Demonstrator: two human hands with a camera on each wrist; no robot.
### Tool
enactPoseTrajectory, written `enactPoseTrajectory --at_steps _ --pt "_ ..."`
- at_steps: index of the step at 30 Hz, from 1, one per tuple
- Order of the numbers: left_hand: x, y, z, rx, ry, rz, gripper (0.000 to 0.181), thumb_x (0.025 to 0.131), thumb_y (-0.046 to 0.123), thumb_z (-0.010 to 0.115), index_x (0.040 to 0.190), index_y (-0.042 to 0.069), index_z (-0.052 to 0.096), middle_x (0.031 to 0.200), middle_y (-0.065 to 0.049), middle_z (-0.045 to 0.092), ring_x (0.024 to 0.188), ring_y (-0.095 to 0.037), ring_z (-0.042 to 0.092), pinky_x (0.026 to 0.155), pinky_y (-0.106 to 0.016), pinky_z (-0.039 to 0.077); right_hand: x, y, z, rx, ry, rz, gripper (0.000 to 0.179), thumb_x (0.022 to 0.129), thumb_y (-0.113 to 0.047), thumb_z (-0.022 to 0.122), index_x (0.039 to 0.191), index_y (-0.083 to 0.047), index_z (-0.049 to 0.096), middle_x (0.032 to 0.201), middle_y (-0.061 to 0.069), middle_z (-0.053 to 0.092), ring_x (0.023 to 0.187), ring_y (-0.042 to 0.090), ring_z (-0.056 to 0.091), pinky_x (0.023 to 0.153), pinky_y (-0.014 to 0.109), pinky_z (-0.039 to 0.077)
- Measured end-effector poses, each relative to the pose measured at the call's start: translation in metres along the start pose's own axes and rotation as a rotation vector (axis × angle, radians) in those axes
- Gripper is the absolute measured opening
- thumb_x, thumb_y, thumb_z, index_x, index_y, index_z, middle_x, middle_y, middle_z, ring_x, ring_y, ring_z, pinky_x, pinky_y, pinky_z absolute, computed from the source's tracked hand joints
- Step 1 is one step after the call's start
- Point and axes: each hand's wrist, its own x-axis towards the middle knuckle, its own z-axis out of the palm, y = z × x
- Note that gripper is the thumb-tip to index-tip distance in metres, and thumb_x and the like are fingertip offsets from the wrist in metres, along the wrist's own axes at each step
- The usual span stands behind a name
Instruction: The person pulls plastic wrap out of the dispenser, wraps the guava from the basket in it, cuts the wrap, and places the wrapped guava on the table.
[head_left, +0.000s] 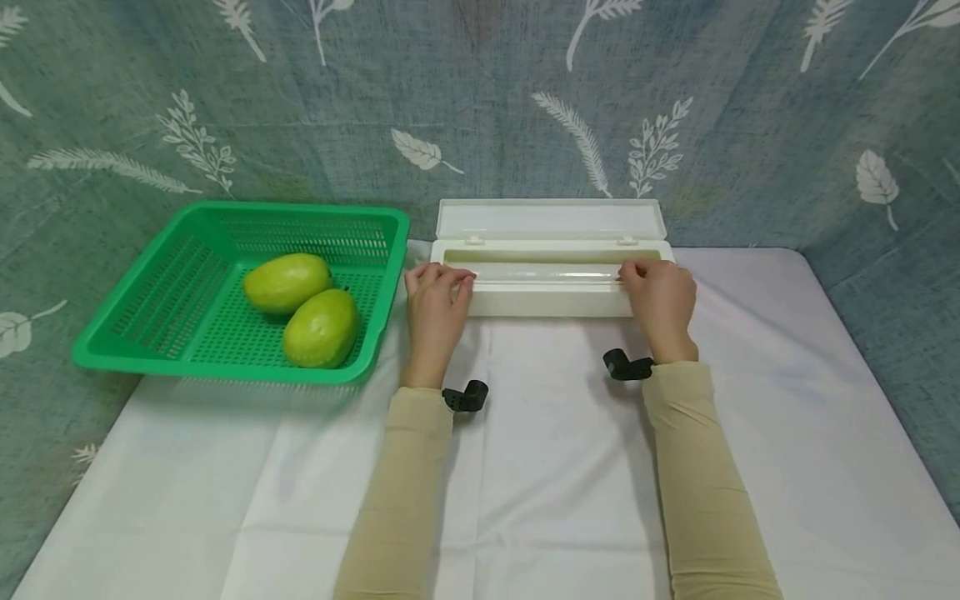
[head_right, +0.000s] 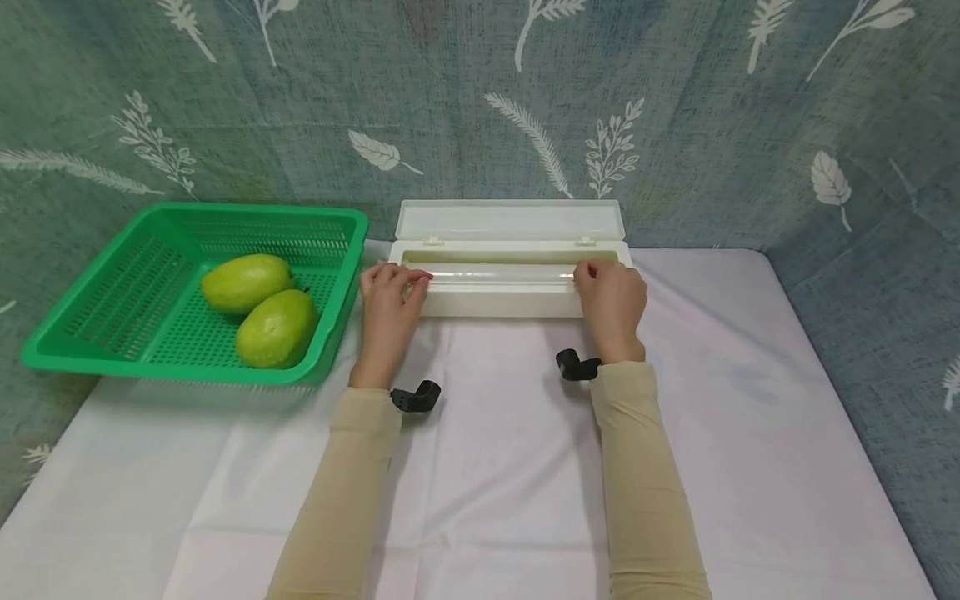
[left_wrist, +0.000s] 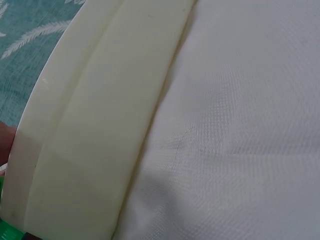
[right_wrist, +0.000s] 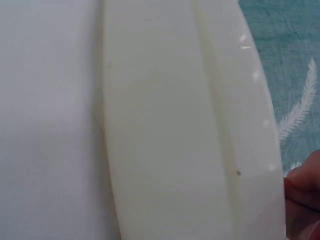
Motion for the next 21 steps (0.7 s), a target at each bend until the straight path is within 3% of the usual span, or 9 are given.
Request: enactPoseTrajectory --at_steps 3,6,11,21 --pt "0.000 0.002 0.000 0.007 -0.019 -0.009 0.016 0.087 0.024 0.058 0.089 0.014 0.070 0.089 -0.001 0.056 0.108 -0.024 0.036 0.093 -0.032 0.026 0.002 0.002 -0.004 0.113 0.013 0.072 0.032 0.085 -0.021 0.048 0.067 -0.012 0.073 0.060 0.005 0.065 0.045 0.024 0.042 0.048 0.031 0.026" --pt "0.000 0.003 0.000 0.012 -0.037 -0.027 0.017 0.088 0.025 0.057 0.092 0.015 0.069 0.091 -0.001 0.055 0.109 -0.023 0.035 0.093 -0.033 0.027 0.004 0.004 -0.008 0.189 0.018 0.131 0.033 0.087 -0.024 0.046 0.071 -0.013 0.074 0.063 0.003 0.066 0.041 0.018 0.038 0.047 0.030 0.024" --pt "0.001 0.004 0.001 0.017 -0.043 -0.059 0.017 0.088 0.025 0.056 0.095 0.017 0.068 0.093 -0.001 0.053 0.110 -0.022 0.033 0.092 -0.034 0.028 0.005 0.007 -0.011 0.253 0.025 0.164 0.035 0.088 -0.028 0.046 0.074 -0.012 0.074 0.066 0.003 0.067 0.042 0.006 0.044 0.045 0.026 0.031" --pt "-0.001 0.002 0.001 -0.014 -0.012 -0.055 0.015 0.086 0.023 0.058 0.089 0.013 0.069 0.093 -0.003 0.055 0.109 -0.024 0.035 0.094 -0.034 0.027 0.005 0.009 -0.016 0.398 0.086 0.193 0.034 0.088 -0.034 0.051 0.073 -0.014 0.073 0.066 0.001 0.066 0.053 0.011 0.053 0.056 0.031 0.038"
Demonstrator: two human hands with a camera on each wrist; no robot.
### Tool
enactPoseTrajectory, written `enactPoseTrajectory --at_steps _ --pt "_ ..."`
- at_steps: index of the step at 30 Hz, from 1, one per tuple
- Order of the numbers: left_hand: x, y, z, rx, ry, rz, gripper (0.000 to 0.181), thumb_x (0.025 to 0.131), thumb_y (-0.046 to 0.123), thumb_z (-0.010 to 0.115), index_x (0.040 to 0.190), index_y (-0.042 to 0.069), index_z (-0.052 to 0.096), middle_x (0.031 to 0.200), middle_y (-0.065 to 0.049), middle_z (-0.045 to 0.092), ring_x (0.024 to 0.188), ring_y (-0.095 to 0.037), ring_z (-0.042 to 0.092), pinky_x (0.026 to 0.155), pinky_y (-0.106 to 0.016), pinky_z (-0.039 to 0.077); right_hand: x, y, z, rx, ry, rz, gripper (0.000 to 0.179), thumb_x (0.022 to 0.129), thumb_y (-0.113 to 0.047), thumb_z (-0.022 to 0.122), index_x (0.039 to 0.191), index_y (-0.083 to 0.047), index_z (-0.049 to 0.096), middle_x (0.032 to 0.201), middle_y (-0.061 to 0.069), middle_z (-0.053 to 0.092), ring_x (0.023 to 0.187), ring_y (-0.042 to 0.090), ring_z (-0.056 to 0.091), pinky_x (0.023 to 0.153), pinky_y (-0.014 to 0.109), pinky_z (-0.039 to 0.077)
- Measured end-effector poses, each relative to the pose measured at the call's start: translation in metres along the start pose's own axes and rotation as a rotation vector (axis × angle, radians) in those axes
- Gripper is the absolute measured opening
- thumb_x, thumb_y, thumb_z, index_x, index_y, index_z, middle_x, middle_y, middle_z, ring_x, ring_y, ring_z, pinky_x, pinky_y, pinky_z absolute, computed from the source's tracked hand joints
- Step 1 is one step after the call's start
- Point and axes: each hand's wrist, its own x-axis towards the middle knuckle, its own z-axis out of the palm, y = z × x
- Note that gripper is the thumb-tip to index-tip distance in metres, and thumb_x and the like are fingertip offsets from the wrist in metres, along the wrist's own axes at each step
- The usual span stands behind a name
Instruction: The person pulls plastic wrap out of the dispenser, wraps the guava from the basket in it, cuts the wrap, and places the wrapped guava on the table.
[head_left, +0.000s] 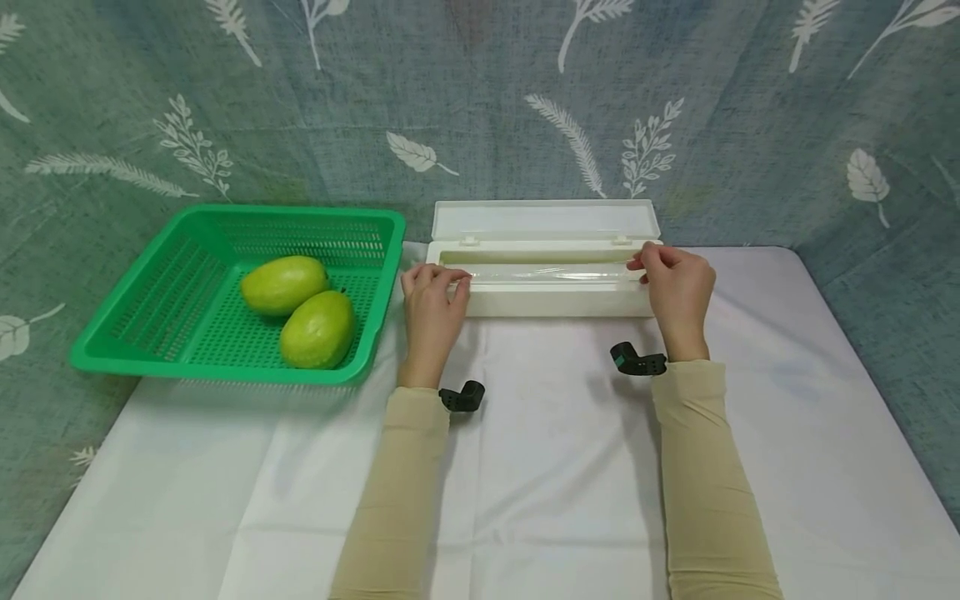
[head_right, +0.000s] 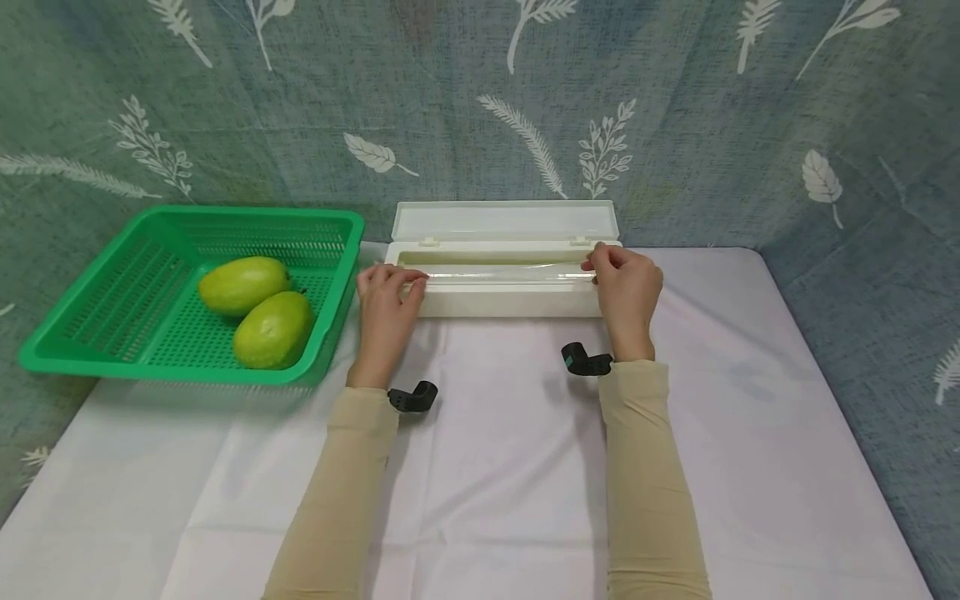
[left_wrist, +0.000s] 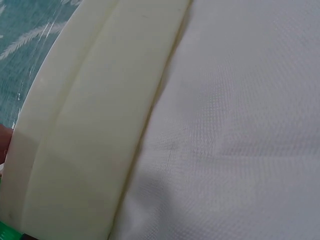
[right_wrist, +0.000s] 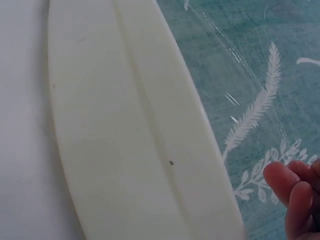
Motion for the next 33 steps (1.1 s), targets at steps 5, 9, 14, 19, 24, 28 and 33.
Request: enactPoseTrajectory --at_steps 5,9,14,19,24,28,33 --pt "0.001 -0.001 -0.001 -0.040 0.026 0.006 0.011 0.086 0.018 0.059 0.085 0.012 0.068 0.090 -0.003 0.056 0.109 -0.024 0.037 0.095 -0.034 0.026 0.003 0.003 -0.001 0.072 0.002 -0.035 0.034 0.088 -0.037 0.052 0.074 -0.014 0.073 0.067 0.000 0.066 0.055 0.011 0.056 0.056 0.027 0.039" --pt "0.001 -0.002 -0.002 -0.069 0.043 -0.004 0.011 0.086 0.018 0.060 0.085 0.011 0.068 0.092 -0.003 0.057 0.108 -0.023 0.038 0.094 -0.034 0.027 0.000 -0.004 -0.004 0.049 0.016 -0.059 0.036 0.088 -0.037 0.050 0.074 -0.013 0.072 0.066 0.000 0.066 0.056 0.013 0.056 0.050 0.030 0.041" --pt "0.001 -0.003 -0.002 -0.081 0.067 -0.008 0.016 0.086 0.022 0.060 0.088 0.008 0.067 0.091 -0.005 0.058 0.104 -0.024 0.041 0.092 -0.034 0.030 0.000 -0.004 -0.006 0.075 0.005 -0.064 0.035 0.088 -0.035 0.050 0.075 -0.011 0.072 0.068 -0.001 0.066 0.057 0.017 0.057 0.043 0.021 0.042" --pt "0.001 -0.003 -0.004 -0.076 0.063 -0.019 0.014 0.083 0.022 0.063 0.089 0.009 0.067 0.089 -0.003 0.058 0.099 -0.023 0.043 0.088 -0.034 0.032 -0.002 -0.007 -0.011 0.085 0.013 -0.094 0.038 0.088 -0.038 0.048 0.077 -0.010 0.071 0.070 0.001 0.066 0.059 0.022 0.058 0.047 0.019 0.045" --pt "0.001 -0.007 -0.006 -0.067 0.025 -0.018 0.009 0.081 0.018 0.065 0.088 0.013 0.068 0.089 -0.001 0.057 0.099 -0.021 0.042 0.085 -0.033 0.033 -0.002 -0.011 -0.016 0.144 0.041 -0.115 0.035 0.088 -0.033 0.051 0.077 -0.006 0.070 0.069 0.003 0.066 0.058 0.022 0.058 0.049 0.020 0.046" --pt "0.001 -0.008 -0.009 -0.062 0.032 -0.008 0.011 0.082 0.021 0.065 0.086 0.012 0.069 0.088 -0.001 0.057 0.097 -0.020 0.043 0.082 -0.033 0.034 -0.003 -0.014 -0.021 0.168 0.056 -0.125 0.034 0.088 -0.032 0.052 0.075 -0.006 0.070 0.069 0.003 0.065 0.059 0.019 0.059 0.051 0.021 0.047" --pt "0.002 -0.008 -0.010 -0.058 0.062 0.025 0.015 0.083 0.023 0.064 0.087 0.010 0.068 0.086 -0.002 0.058 0.094 -0.022 0.045 0.080 -0.033 0.035 -0.002 -0.013 -0.026 0.137 -0.011 -0.122 0.029 0.088 -0.031 0.052 0.080 -0.011 0.072 0.075 0.004 0.067 0.060 0.015 0.061 0.055 0.021 0.049"
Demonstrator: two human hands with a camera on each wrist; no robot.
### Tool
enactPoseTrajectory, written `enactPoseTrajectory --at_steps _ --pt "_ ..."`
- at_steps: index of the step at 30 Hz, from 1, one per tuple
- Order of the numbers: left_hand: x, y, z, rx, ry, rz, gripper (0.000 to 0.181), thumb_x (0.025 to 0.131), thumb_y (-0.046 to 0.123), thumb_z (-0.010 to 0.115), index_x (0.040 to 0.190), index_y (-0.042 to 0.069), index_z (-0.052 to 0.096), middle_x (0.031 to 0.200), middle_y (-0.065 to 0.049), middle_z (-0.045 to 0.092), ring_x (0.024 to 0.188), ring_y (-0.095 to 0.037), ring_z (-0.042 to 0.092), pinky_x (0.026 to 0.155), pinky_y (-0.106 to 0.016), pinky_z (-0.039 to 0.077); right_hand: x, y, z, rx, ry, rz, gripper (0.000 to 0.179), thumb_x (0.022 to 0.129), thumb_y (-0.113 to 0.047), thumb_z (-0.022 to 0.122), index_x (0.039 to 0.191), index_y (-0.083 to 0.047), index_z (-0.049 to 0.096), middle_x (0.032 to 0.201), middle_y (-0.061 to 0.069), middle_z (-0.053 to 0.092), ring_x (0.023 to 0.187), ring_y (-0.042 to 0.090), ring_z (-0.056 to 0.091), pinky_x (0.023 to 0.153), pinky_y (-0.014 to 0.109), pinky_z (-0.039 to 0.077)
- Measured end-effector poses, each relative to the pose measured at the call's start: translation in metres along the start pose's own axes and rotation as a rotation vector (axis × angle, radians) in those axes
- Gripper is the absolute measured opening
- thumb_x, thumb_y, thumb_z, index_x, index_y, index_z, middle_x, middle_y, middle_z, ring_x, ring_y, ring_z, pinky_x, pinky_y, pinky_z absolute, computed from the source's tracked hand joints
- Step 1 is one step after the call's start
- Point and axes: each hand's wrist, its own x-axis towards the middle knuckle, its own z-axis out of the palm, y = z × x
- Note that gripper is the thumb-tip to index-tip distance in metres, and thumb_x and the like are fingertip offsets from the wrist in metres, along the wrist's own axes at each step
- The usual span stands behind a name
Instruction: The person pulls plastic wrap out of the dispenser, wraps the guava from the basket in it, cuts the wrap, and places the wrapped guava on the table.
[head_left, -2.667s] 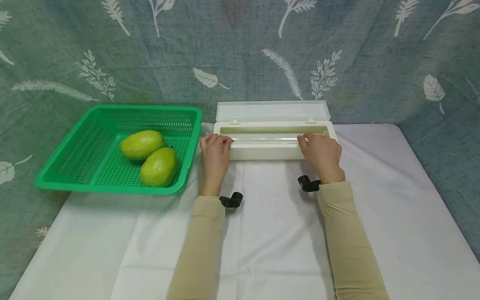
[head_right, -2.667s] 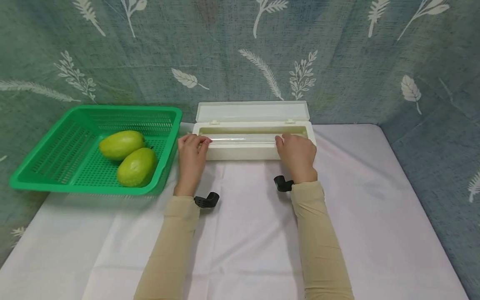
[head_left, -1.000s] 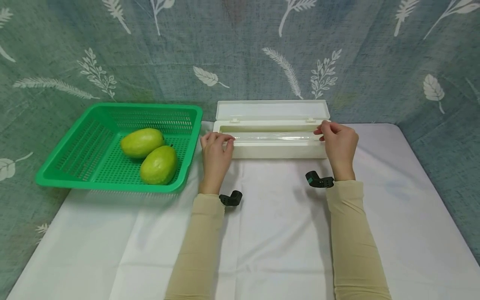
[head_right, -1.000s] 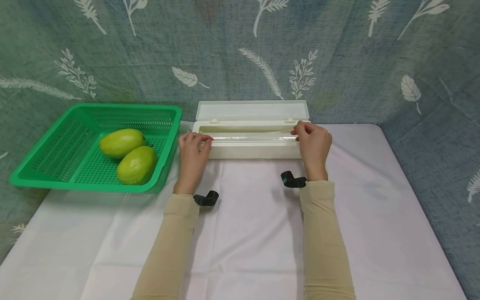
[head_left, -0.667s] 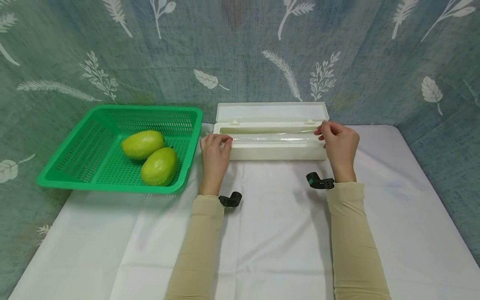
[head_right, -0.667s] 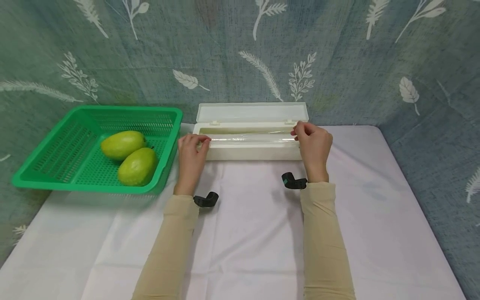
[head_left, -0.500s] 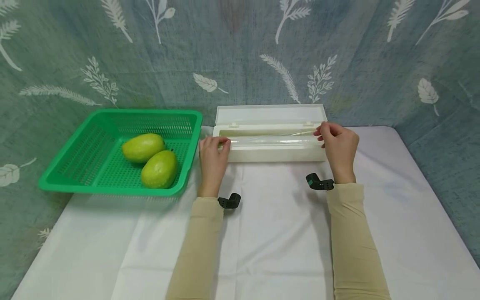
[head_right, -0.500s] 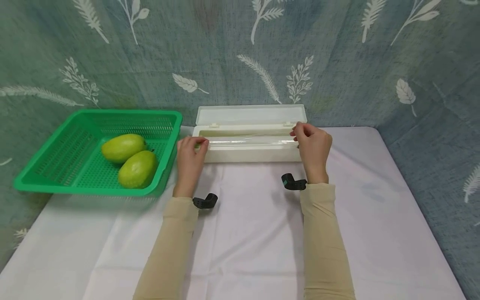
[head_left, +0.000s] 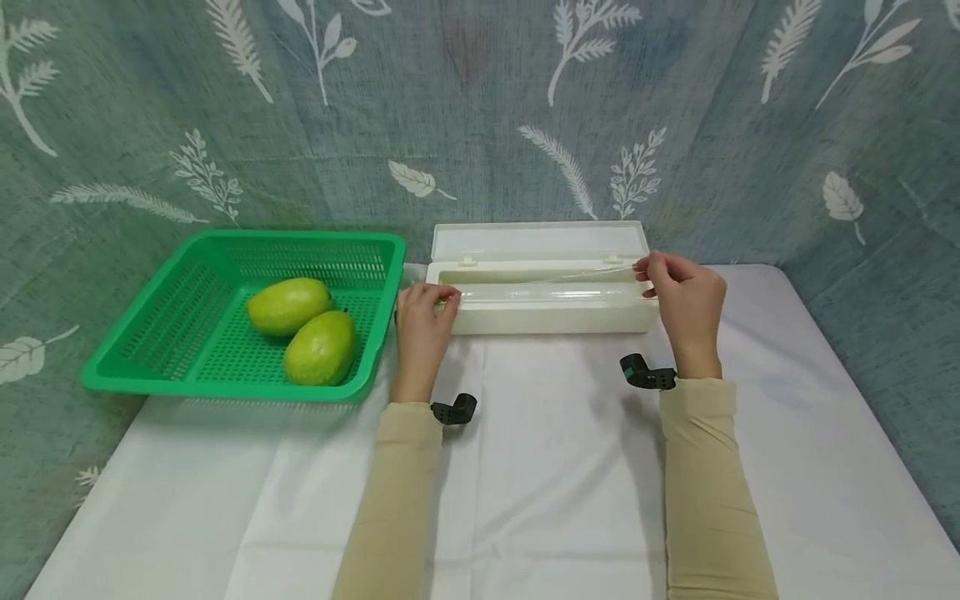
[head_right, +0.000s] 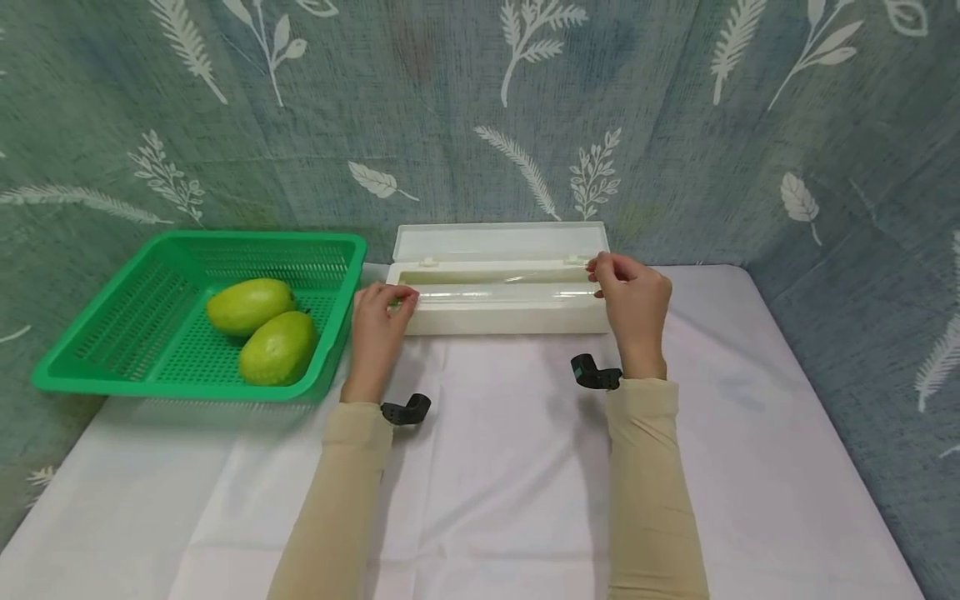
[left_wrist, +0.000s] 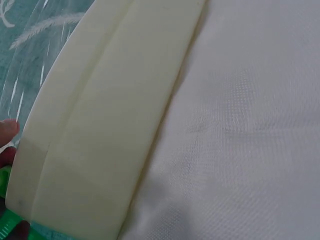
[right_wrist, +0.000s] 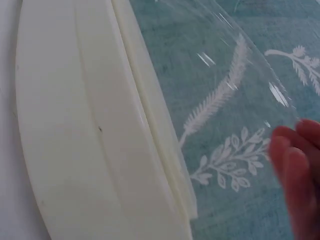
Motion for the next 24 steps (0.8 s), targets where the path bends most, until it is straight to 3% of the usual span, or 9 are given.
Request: enactPoseTrajectory --at_steps 4,7,12,18,24 --pt "0.001 0.001 0.000 -0.006 0.024 0.030 0.013 0.084 0.020 0.063 0.086 0.008 0.067 0.085 -0.005 0.060 0.091 -0.024 0.046 0.082 -0.034 0.034 0.000 0.005 -0.004 -0.090 -0.088 -0.048 0.019 0.086 -0.025 0.058 0.094 -0.015 0.072 0.084 0.005 0.068 0.062 0.015 0.062 0.056 0.019 0.048" --pt "0.001 0.002 -0.001 -0.010 0.031 0.031 0.012 0.084 0.018 0.062 0.086 0.007 0.066 0.085 -0.005 0.061 0.089 -0.024 0.047 0.082 -0.034 0.035 0.001 0.015 -0.004 -0.081 -0.110 -0.108 0.018 0.081 -0.020 0.066 0.097 -0.015 0.071 0.087 0.006 0.068 0.062 0.013 0.062 0.056 0.020 0.047" --pt "0.001 0.005 -0.004 -0.020 0.047 0.041 0.015 0.087 0.020 0.058 0.088 0.007 0.064 0.085 -0.004 0.060 0.087 -0.023 0.047 0.078 -0.033 0.037 0.002 0.025 -0.002 -0.072 -0.095 -0.145 0.019 0.078 -0.023 0.068 0.093 -0.012 0.071 0.085 0.006 0.068 0.063 0.012 0.062 0.057 0.021 0.048" --pt "0.002 0.012 -0.008 -0.053 0.097 0.086 0.015 0.087 0.021 0.058 0.087 0.008 0.064 0.077 -0.003 0.055 0.076 -0.021 0.045 0.068 -0.032 0.036 -0.001 0.009 -0.002 -0.249 -0.048 -0.103 0.023 0.086 -0.028 0.058 0.096 -0.009 0.066 0.081 0.004 0.065 0.067 0.012 0.060 0.054 0.016 0.046" --pt "0.004 0.023 -0.017 -0.144 0.093 0.024 0.019 0.090 0.026 0.053 0.094 0.009 0.063 0.055 0.001 0.050 0.048 -0.012 0.045 0.046 -0.029 0.034 -0.002 0.007 0.002 -0.263 0.002 -0.165 0.024 0.087 -0.026 0.056 0.097 -0.006 0.061 0.095 0.006 0.054 0.070 0.013 0.057 0.051 0.015 0.044"
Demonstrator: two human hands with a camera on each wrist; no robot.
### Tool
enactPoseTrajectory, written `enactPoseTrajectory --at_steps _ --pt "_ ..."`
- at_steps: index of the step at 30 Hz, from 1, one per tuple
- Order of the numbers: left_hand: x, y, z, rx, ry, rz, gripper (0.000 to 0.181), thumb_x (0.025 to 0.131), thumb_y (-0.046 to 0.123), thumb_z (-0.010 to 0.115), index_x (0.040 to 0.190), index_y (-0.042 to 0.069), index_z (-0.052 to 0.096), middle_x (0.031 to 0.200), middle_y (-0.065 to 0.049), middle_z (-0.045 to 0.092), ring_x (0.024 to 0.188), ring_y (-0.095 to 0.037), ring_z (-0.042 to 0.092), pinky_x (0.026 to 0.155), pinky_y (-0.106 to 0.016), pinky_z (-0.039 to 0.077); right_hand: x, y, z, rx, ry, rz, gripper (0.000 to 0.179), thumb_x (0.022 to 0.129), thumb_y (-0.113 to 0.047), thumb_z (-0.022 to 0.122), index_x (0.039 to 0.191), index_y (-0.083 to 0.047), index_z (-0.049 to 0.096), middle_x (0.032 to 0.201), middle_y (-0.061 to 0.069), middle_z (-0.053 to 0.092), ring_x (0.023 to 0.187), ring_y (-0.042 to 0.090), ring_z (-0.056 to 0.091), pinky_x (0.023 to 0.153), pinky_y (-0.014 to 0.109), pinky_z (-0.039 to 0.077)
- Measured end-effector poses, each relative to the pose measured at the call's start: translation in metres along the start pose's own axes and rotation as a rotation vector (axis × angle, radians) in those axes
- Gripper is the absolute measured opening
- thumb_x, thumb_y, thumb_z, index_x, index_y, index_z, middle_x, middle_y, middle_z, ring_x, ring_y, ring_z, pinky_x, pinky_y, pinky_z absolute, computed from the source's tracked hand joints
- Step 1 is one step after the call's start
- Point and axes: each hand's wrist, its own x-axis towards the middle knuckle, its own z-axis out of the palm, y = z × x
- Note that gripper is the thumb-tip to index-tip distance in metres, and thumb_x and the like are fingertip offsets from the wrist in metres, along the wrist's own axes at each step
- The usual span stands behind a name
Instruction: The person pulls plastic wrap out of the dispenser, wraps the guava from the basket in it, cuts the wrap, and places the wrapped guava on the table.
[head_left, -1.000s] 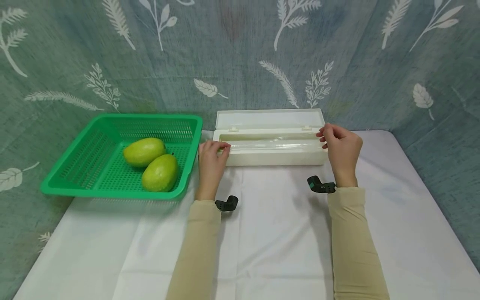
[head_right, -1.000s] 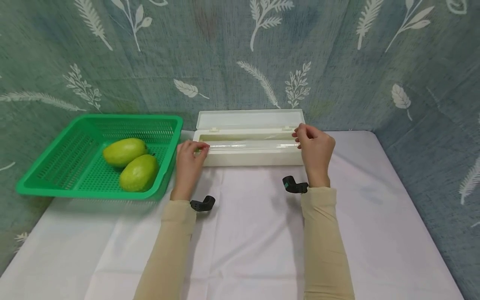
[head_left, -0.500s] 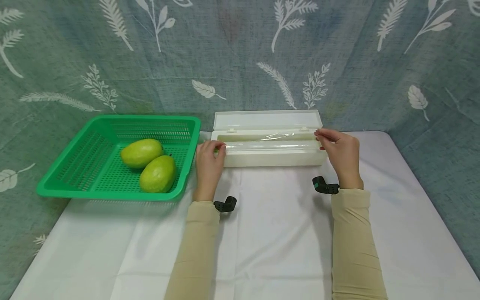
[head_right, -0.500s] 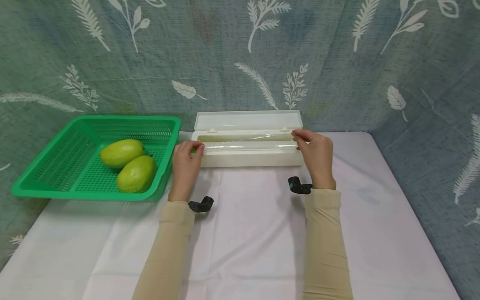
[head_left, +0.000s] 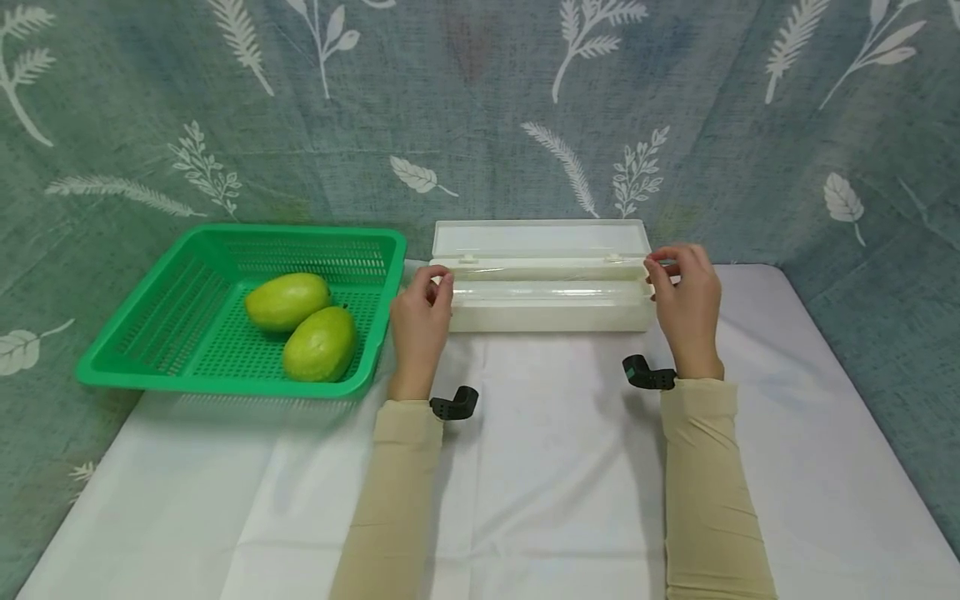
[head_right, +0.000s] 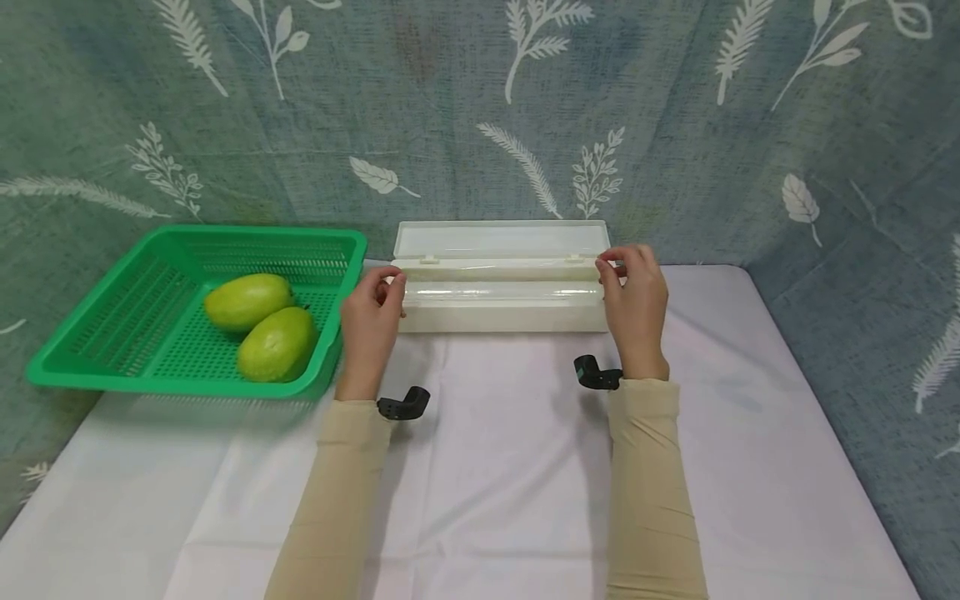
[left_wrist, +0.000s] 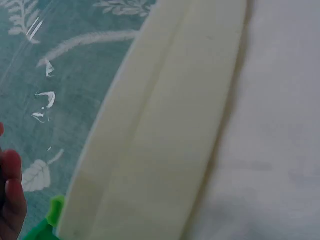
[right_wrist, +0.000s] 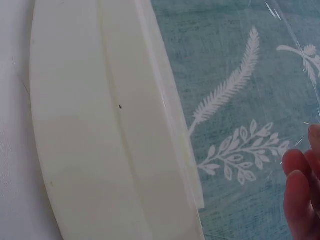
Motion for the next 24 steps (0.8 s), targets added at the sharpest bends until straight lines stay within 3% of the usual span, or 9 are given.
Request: enactPoseTrajectory --at_steps 3,9,17,24 --pt "0.001 0.006 -0.004 -0.091 -0.022 -0.035 0.020 0.090 0.028 0.052 0.095 0.011 0.061 0.051 0.004 0.052 0.043 -0.007 0.047 0.041 -0.028 0.035 0.000 -0.001 -0.001 0.079 0.003 0.001 0.022 0.087 -0.024 0.056 0.097 -0.005 0.060 0.097 0.005 0.056 0.064 0.014 0.059 0.052 0.014 0.045" --pt "0.004 0.013 -0.009 -0.242 -0.033 -0.058 0.020 0.091 0.028 0.051 0.096 0.011 0.059 0.064 0.005 0.062 0.051 -0.007 0.057 0.046 -0.025 0.043 0.000 -0.007 -0.006 0.184 0.022 0.001 0.024 0.087 -0.027 0.056 0.098 -0.006 0.060 0.083 0.007 0.065 0.061 0.020 0.060 0.053 0.018 0.047" --pt "0.008 0.024 -0.020 -0.200 0.029 0.004 0.024 0.089 0.030 0.054 0.095 0.009 0.064 0.085 0.003 0.062 0.075 -0.007 0.057 0.059 -0.024 0.047 0.001 -0.017 -0.015 0.335 0.072 0.014 0.020 0.085 -0.023 0.059 0.096 -0.006 0.062 0.086 0.006 0.064 0.071 0.014 0.061 0.058 0.020 0.048" --pt "0.012 0.033 -0.026 -0.218 0.094 0.058 0.019 0.088 0.027 0.057 0.091 0.010 0.065 0.101 0.001 0.053 0.094 -0.009 0.050 0.068 -0.025 0.047 -0.002 -0.045 -0.030 0.356 0.114 0.033 0.020 0.086 -0.015 0.058 0.098 0.002 0.059 0.089 0.010 0.062 0.076 0.012 0.060 0.065 0.022 0.049"
